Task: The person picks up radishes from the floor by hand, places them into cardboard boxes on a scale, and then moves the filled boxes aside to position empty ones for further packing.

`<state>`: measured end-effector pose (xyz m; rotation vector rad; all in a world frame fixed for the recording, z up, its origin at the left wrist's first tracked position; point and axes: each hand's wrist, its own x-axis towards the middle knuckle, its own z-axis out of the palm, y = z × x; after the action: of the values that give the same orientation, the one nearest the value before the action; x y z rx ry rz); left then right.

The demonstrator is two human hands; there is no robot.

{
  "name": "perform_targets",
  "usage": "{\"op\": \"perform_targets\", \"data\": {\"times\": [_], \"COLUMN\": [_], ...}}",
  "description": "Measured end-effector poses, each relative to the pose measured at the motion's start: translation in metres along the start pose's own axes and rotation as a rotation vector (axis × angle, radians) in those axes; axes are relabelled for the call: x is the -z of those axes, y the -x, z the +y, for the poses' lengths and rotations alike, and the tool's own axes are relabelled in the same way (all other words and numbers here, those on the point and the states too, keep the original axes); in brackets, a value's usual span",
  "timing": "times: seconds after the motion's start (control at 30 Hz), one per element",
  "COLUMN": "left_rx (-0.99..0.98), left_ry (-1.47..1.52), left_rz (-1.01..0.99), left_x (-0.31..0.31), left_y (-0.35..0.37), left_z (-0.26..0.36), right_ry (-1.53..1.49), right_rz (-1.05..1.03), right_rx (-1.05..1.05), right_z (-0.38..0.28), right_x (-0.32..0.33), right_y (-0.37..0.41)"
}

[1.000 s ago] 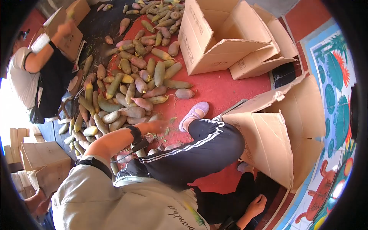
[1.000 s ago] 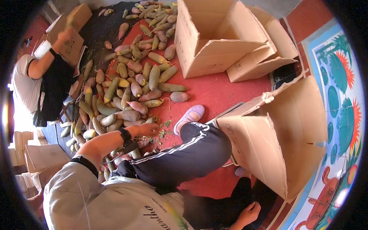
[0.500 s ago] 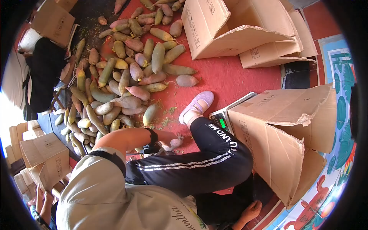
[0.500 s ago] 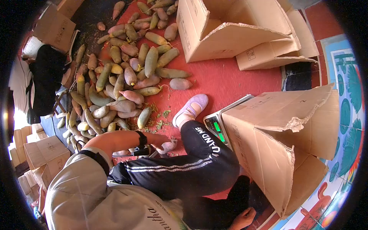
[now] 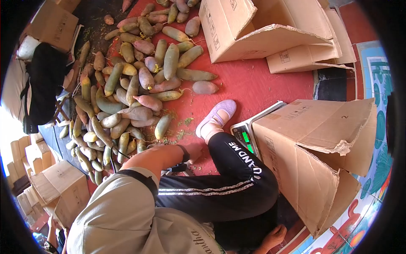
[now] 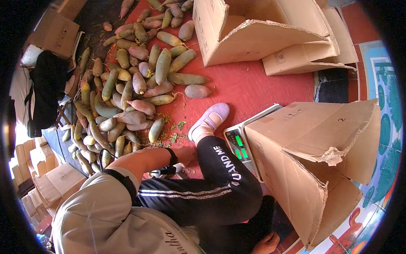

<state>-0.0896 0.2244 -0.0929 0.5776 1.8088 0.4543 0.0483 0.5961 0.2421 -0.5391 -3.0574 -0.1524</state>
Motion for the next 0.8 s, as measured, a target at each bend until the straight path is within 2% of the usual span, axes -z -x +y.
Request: {"op": "perform_targets", "data": {"times": [0.13, 0.2, 0.23, 0.33, 0.4, 0.47, 0.53, 0.6, 0.63, 0.7, 0.8], "left_rx": [0.073, 0.016, -0.016, -0.089, -0.028, 0.195, 0.192, 0.208, 0.329, 0.51, 0.451], "left_ry": [0.033, 0.045, 0.115, -0.017, -0.032, -0.02, 0.047, 0.134, 0.139, 0.158, 0.49], "left_rz": [-0.041, 0.043, 0.182, 0.182, 0.262, 0.248, 0.234, 0.378, 0.379, 0.394, 0.593], "left_x": [0.04, 0.024, 0.0, -0.018, 0.0, 0.01, 0.031, 0.047, 0.063, 0.059, 0.075], "left_y": [0.05, 0.059, 0.043, 0.042, 0.076, 0.099, 0.135, 0.17, 0.196, 0.205, 0.255], "left_z": [0.007, -0.012, -0.034, -0.06, -0.044, -0.037, -0.033, -0.035, -0.027, -0.066, -0.107], "right_ry": [0.008, 0.003, 0.006, 0.1, 0.081, 0.066, 0.045, 0.05, 0.064, 0.05, 0.048], "right_rz": [0.041, 0.028, 0.01, 0.087, 0.101, 0.11, 0.131, 0.137, 0.139, 0.147, 0.162], "right_rx": [-0.015, -0.022, -0.032, 0.059, 0.069, 0.078, 0.093, 0.096, 0.096, 0.102, 0.11], "right_z": [-0.004, 0.002, 0.002, -0.025, -0.026, -0.025, -0.025, -0.026, -0.027, -0.026, -0.024], "right_x": [-0.001, -0.003, -0.003, 0.014, 0.014, 0.015, 0.014, 0.015, 0.015, 0.015, 0.014], "right_y": [-0.002, 0.0, 0.001, -0.005, -0.005, -0.004, -0.004, -0.005, -0.005, -0.004, -0.003]}}
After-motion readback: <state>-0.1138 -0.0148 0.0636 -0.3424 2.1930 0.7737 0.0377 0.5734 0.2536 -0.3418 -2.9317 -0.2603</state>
